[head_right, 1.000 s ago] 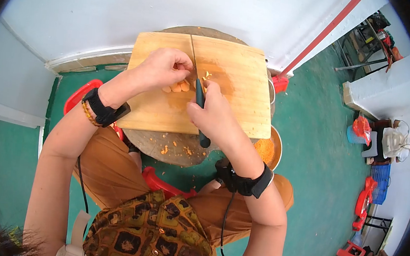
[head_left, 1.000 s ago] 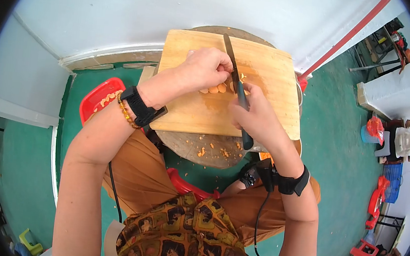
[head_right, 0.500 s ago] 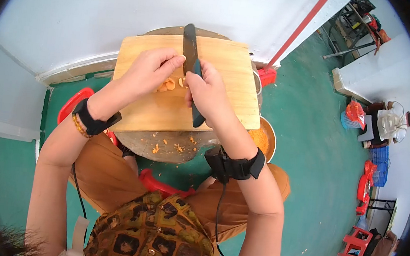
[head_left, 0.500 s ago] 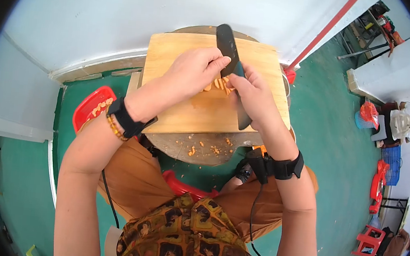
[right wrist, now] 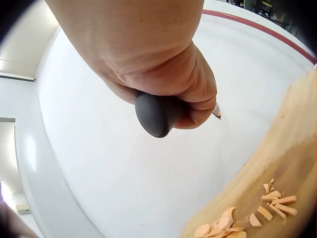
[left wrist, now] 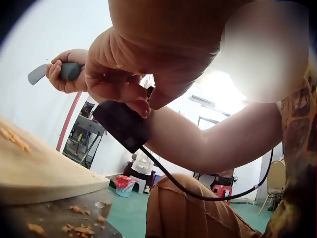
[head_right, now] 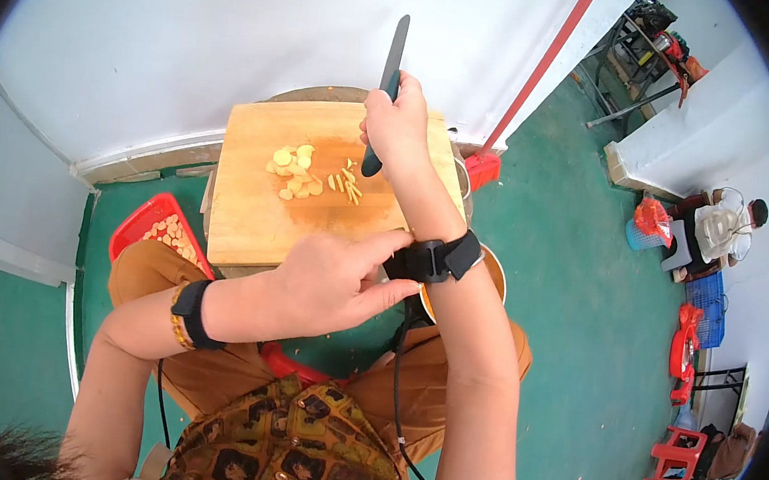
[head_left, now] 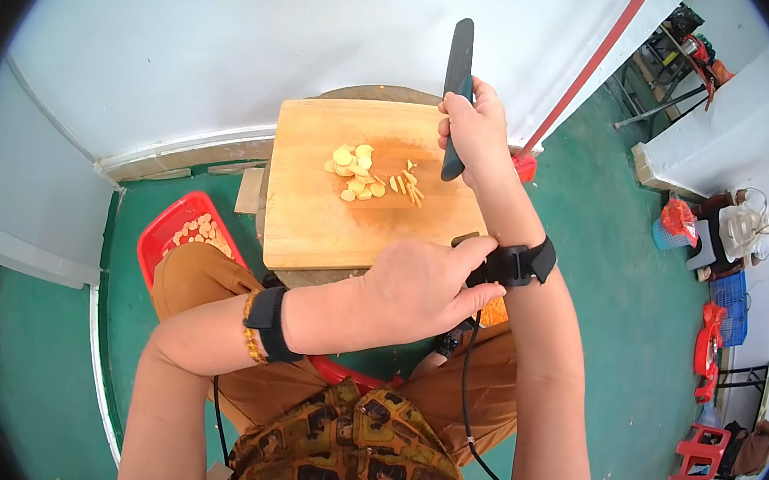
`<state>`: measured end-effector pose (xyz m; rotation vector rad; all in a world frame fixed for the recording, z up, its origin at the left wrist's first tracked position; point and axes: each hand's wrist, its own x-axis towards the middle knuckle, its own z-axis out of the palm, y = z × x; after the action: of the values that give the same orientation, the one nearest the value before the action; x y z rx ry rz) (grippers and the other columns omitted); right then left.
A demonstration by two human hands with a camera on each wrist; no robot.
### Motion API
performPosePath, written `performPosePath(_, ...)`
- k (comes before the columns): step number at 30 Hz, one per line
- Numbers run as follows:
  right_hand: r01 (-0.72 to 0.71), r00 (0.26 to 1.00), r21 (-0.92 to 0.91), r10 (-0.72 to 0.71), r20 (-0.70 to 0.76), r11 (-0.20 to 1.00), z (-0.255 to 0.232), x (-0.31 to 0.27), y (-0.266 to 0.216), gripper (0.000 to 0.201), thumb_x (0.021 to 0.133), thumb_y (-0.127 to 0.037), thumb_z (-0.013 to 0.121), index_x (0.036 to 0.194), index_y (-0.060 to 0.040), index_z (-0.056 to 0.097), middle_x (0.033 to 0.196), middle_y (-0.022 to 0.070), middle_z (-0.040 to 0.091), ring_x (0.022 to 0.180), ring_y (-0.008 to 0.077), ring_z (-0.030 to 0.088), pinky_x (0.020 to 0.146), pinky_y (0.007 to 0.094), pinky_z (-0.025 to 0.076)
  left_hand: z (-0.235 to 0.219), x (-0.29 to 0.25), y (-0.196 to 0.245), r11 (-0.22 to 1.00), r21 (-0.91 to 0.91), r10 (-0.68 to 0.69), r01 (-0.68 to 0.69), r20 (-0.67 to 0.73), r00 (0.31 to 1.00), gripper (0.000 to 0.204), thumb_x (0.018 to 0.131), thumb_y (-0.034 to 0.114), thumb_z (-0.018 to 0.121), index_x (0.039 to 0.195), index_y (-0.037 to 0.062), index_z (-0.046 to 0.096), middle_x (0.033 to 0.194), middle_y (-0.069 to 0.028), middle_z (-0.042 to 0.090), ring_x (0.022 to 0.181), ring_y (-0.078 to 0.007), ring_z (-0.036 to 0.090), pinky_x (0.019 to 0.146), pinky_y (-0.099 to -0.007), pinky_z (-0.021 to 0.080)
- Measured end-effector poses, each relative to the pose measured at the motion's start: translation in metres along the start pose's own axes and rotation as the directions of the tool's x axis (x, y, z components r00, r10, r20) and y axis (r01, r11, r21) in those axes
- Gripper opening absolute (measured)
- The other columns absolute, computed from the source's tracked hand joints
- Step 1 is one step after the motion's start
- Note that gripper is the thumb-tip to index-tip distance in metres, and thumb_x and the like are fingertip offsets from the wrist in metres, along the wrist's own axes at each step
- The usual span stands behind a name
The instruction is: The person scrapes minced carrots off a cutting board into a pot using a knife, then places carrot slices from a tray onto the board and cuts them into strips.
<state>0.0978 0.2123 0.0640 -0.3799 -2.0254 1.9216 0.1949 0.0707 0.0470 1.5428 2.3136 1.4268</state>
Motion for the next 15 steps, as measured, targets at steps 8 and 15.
performPosePath(8,-0.025,1.000,-0.011,0.025,-0.006,1.000,0.003,0.001,-0.007,0.051,0.083,-0.004,0.049,0.132,0.0016,0.037,0.082,0.0049,0.053,0.056,0.0088,0.049,0.047,0.0264,0.043,0.016,0.004,-0.006,0.997,0.074,0.035,-0.021,-0.185,0.982,0.033,0.074,0.024,0.074,0.099,0.0059,0.060,0.052,-0.0039,0.054,0.043,-0.0192,0.055,0.040,-0.0313,0.040)
performPosePath(15,0.035,0.999,-0.097,-0.038,-0.034,0.995,0.004,-0.002,-0.008,0.052,0.082,-0.005,0.048,0.133,0.0016,0.037,0.082,0.0052,0.053,0.056,0.0094,0.049,0.046,0.0265,0.043,0.019,0.008,0.000,0.998,0.003,0.063,-0.064,-0.266,0.962,0.021,0.065,0.019,0.071,0.076,0.0078,0.057,0.050,-0.0055,0.051,0.042,-0.0207,0.053,0.040,-0.0322,0.039)
